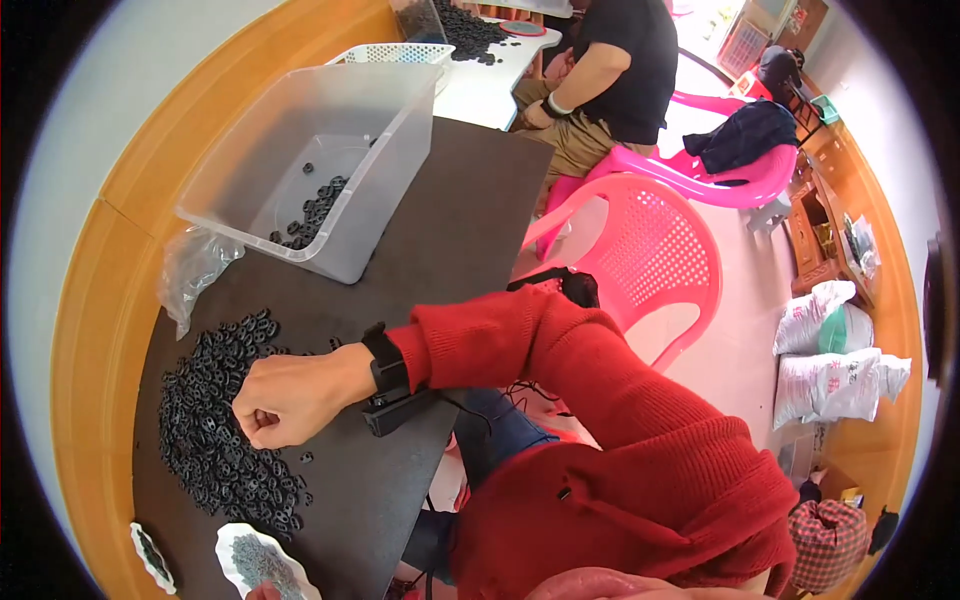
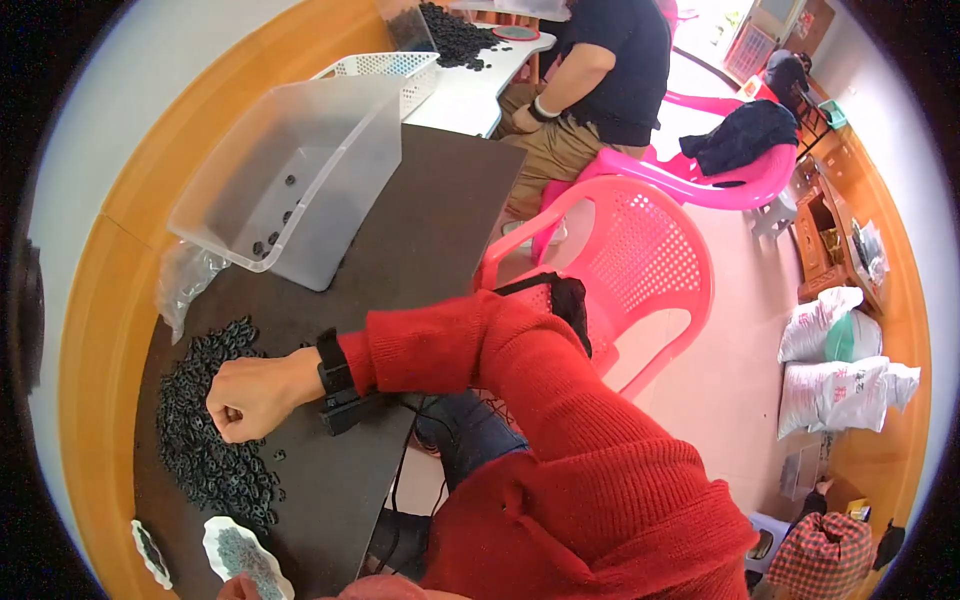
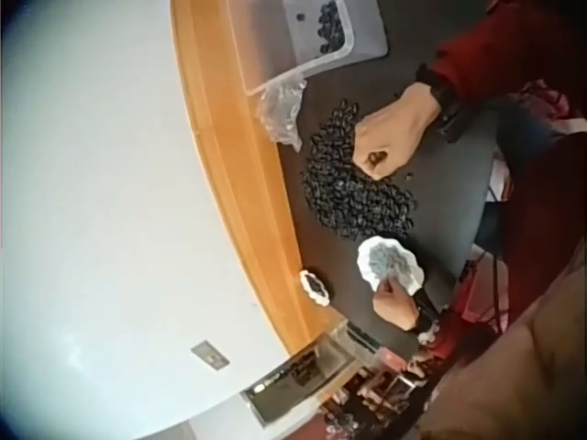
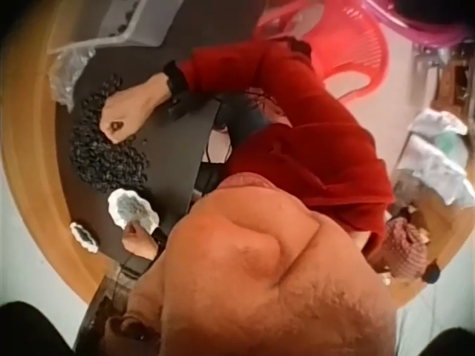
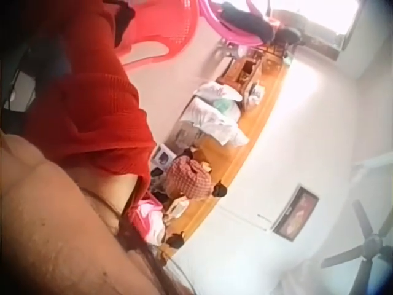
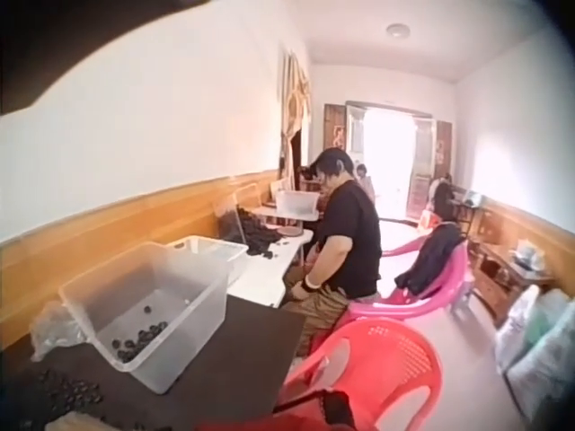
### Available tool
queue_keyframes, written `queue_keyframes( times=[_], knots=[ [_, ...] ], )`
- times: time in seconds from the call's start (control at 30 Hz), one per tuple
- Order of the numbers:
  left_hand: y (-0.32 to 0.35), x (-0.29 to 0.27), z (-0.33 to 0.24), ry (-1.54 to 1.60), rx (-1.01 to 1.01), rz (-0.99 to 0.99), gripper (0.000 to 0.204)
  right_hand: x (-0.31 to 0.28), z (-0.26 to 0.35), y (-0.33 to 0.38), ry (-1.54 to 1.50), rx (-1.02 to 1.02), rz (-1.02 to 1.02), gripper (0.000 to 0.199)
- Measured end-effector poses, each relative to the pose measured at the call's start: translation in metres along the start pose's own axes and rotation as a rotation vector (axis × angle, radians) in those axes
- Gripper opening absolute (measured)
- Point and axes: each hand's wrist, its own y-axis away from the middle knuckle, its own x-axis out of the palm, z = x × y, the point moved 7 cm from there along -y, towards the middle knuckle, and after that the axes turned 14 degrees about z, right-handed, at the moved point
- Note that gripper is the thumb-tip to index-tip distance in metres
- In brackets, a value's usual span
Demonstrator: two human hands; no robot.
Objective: Inspecting and sorting small black components at a workstation.
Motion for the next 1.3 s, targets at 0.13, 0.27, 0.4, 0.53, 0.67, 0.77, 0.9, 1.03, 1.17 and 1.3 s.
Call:
queue_keyframes(
  times=[0.13, 0.27, 0.4, 0.53, 0.67, 0.77, 0.9, 1.03, 1.17, 1.3],
  knots=[
    [0.004, -0.019, 0.006, 0.112, 0.018, -0.067, 0.027, 0.018, 0.006, -0.020, -0.044, -0.039, 0.062, 0.011],
    [0.006, -0.031, 0.001, 0.215, 0.053, -0.116, 0.027, 0.033, 0.009, -0.045, -0.083, -0.063, 0.104, 0.010],
    [0.005, -0.037, -0.005, 0.315, 0.103, -0.142, 0.027, 0.032, 0.014, -0.048, -0.103, -0.052, 0.077, 0.013],
    [0.002, -0.036, -0.015, 0.391, 0.130, -0.165, 0.028, 0.033, 0.011, -0.047, -0.132, -0.046, 0.088, 0.014],
    [0.003, -0.036, -0.027, 0.489, 0.174, -0.189, 0.028, 0.033, 0.014, -0.049, -0.136, -0.029, 0.083, 0.015],
    [0.002, -0.030, -0.036, 0.564, 0.197, -0.196, 0.028, 0.030, 0.006, -0.053, -0.151, 0.015, 0.037, 0.015],
    [-0.013, -0.026, -0.033, 0.662, 0.219, -0.202, 0.029, 0.028, -0.013, -0.059, -0.177, 0.078, -0.026, 0.015],
    [-0.018, -0.034, 0.013, 0.843, 0.213, -0.204, 0.030, 0.054, -0.007, -0.079, -0.311, 0.065, 0.007, 0.015],
    [-0.102, 0.041, -0.003, 1.439, 0.259, 0.104, 0.037, 0.044, -0.012, -0.077, -0.469, 0.257, -0.043, 0.021],
    [-0.104, 0.042, 0.021, 1.612, 0.181, 0.165, 0.031, 0.095, -0.022, -0.103, -0.640, 0.275, 0.017, 0.021]
  ],
)
